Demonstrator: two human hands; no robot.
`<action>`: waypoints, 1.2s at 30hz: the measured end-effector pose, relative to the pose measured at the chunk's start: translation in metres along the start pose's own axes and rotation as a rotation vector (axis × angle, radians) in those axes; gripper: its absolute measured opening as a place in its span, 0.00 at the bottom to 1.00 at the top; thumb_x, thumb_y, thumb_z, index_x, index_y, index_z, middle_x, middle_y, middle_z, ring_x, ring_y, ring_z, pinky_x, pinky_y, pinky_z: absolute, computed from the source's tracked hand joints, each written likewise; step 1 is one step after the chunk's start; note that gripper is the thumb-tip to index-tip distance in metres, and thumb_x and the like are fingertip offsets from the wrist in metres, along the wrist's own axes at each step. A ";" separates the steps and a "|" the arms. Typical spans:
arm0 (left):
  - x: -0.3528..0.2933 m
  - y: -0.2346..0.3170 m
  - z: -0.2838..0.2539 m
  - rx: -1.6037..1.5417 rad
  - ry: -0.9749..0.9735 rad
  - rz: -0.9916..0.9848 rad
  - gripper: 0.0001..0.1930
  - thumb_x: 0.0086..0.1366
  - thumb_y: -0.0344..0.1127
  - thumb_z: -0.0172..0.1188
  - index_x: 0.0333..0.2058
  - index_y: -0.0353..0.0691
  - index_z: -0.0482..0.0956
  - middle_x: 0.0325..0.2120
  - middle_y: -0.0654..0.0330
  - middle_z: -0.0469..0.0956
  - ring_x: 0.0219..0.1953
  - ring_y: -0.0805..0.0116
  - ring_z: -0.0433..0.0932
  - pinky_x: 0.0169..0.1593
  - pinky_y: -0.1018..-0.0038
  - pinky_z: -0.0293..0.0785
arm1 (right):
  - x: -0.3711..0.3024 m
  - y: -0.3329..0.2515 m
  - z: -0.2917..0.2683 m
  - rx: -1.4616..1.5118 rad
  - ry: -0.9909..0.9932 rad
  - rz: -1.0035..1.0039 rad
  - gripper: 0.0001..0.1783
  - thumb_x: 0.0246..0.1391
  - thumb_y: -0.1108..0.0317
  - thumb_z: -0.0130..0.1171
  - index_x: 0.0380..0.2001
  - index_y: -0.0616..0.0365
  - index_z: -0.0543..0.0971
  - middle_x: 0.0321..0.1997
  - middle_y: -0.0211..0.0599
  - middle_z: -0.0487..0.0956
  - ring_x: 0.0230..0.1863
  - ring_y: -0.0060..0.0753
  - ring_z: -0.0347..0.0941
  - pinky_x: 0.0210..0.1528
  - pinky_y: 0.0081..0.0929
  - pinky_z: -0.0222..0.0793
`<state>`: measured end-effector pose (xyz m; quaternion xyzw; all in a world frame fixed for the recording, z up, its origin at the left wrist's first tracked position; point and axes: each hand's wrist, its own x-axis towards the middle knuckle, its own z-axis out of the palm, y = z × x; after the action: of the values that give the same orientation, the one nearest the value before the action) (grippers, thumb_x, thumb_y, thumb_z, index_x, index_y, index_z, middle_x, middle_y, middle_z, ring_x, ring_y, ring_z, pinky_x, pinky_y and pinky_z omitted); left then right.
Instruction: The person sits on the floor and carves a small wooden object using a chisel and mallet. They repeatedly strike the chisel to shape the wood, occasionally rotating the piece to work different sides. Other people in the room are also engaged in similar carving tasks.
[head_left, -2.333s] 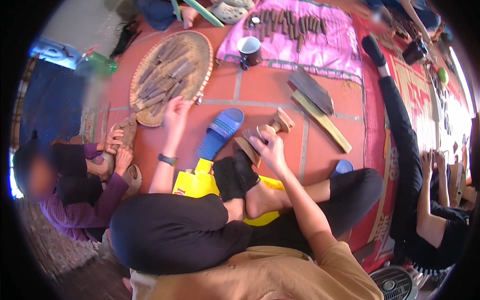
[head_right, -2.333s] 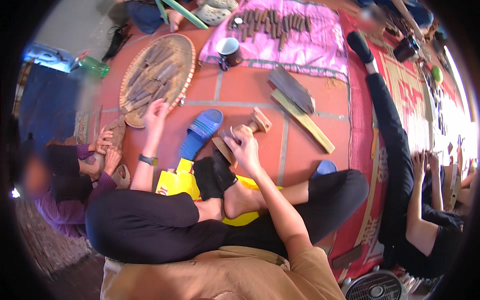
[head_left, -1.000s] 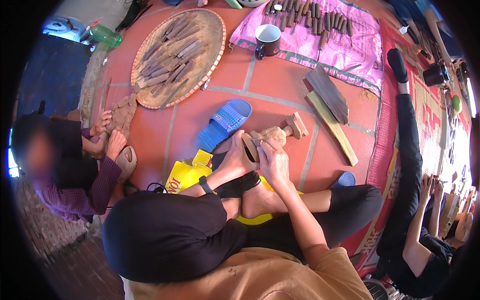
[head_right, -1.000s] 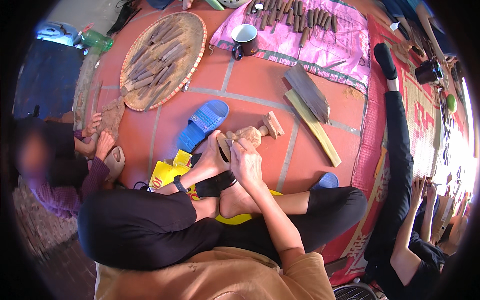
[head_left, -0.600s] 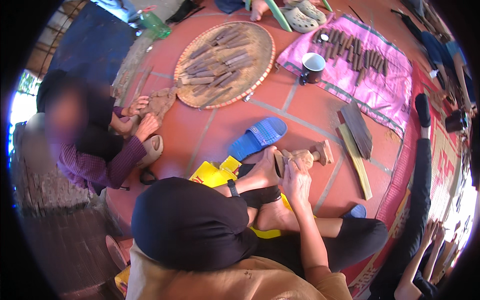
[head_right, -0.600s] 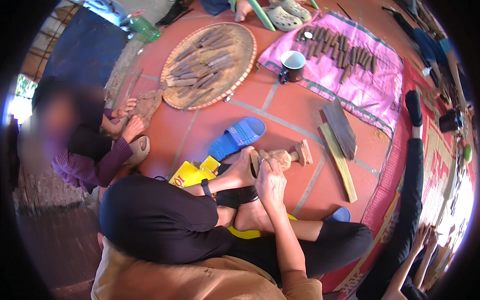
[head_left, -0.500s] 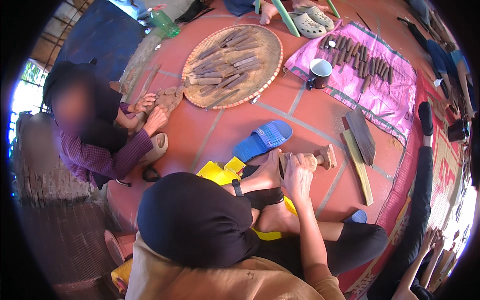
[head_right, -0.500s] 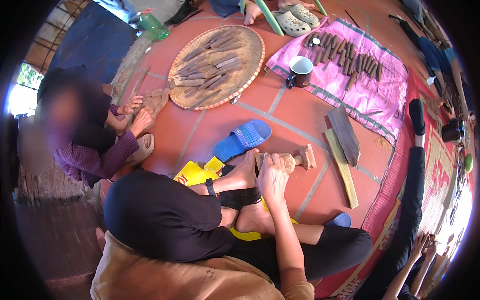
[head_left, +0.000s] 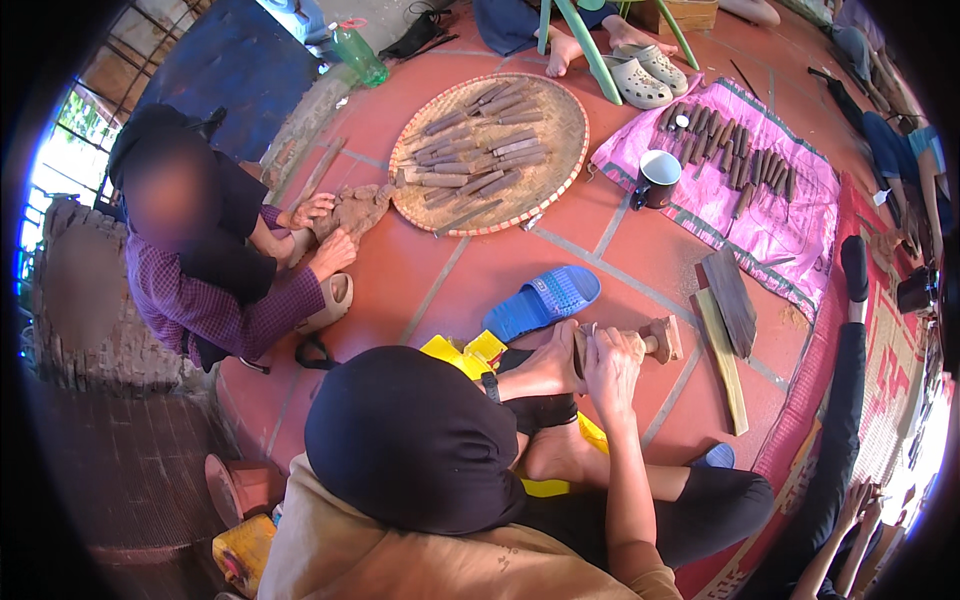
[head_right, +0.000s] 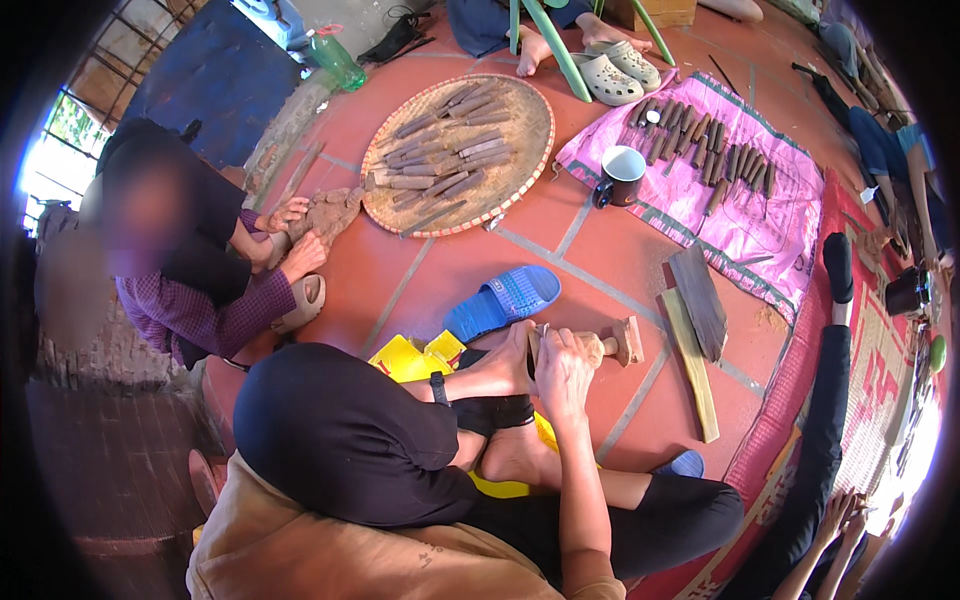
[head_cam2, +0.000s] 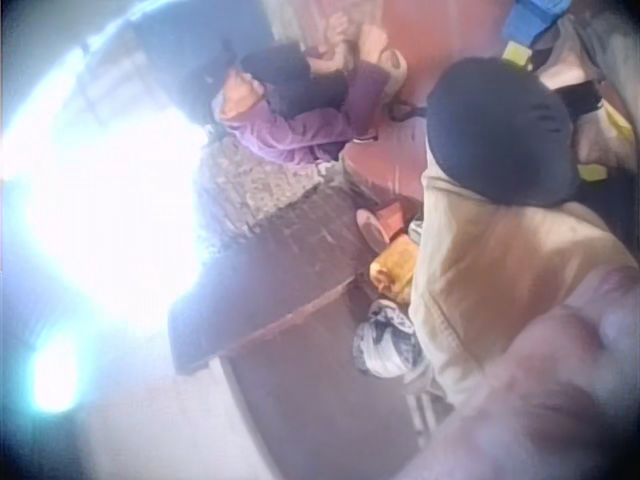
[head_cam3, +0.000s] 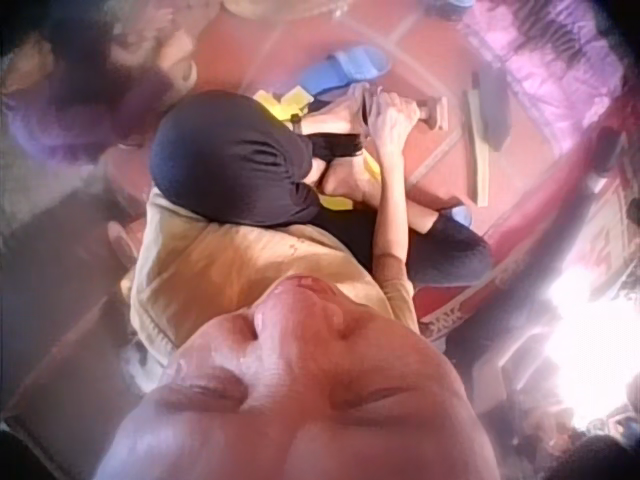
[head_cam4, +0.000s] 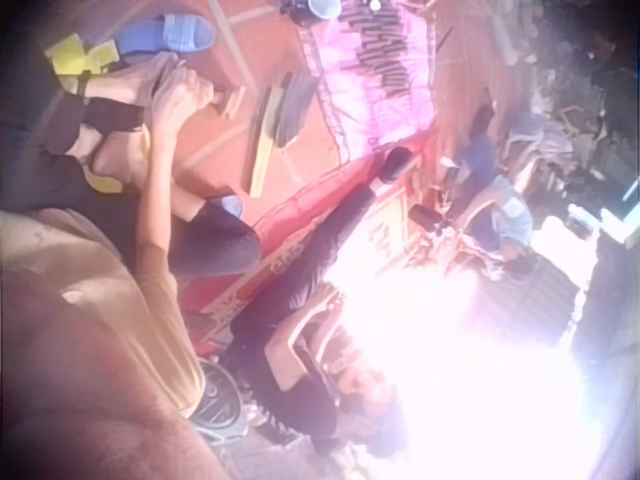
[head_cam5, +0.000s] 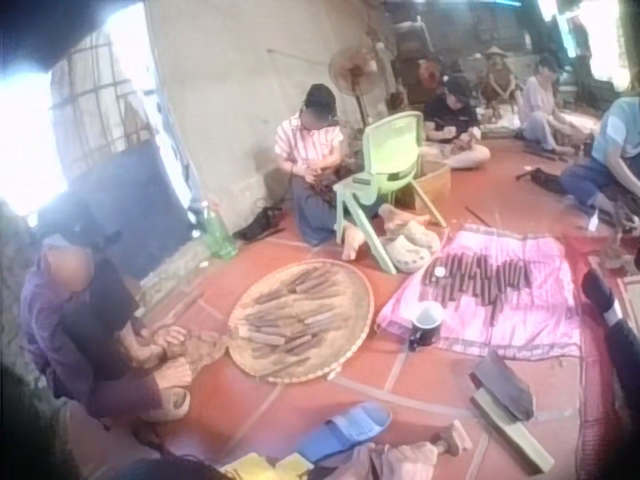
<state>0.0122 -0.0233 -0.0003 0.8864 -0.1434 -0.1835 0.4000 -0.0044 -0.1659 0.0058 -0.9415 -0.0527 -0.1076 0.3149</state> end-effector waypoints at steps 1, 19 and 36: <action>0.000 -0.004 0.001 0.010 -0.033 -0.022 0.41 0.47 0.43 0.74 0.50 0.35 0.55 0.46 0.38 0.66 0.48 0.38 0.75 0.47 0.55 0.75 | -0.003 -0.002 -0.001 0.029 -0.014 0.025 0.04 0.55 0.72 0.57 0.32 0.61 0.79 0.30 0.43 0.77 0.36 0.49 0.77 0.39 0.42 0.73; 0.013 -0.017 0.012 0.198 -0.094 0.108 0.46 0.44 0.43 0.75 0.54 0.29 0.55 0.49 0.37 0.64 0.55 0.41 0.68 0.55 0.57 0.69 | -0.001 0.002 0.008 0.043 -0.003 0.054 0.09 0.51 0.69 0.56 0.34 0.63 0.78 0.32 0.50 0.79 0.36 0.51 0.79 0.36 0.44 0.75; 0.007 -0.036 0.013 0.254 -0.080 0.189 0.52 0.42 0.51 0.77 0.56 0.28 0.54 0.52 0.38 0.62 0.54 0.43 0.69 0.56 0.58 0.70 | 0.001 -0.003 0.014 -0.044 -0.029 0.048 0.12 0.53 0.64 0.55 0.25 0.61 0.81 0.31 0.50 0.81 0.35 0.49 0.81 0.34 0.43 0.76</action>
<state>0.0169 -0.0114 -0.0371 0.9044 -0.2641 -0.1607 0.2941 -0.0016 -0.1552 -0.0026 -0.9507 -0.0322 -0.0874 0.2959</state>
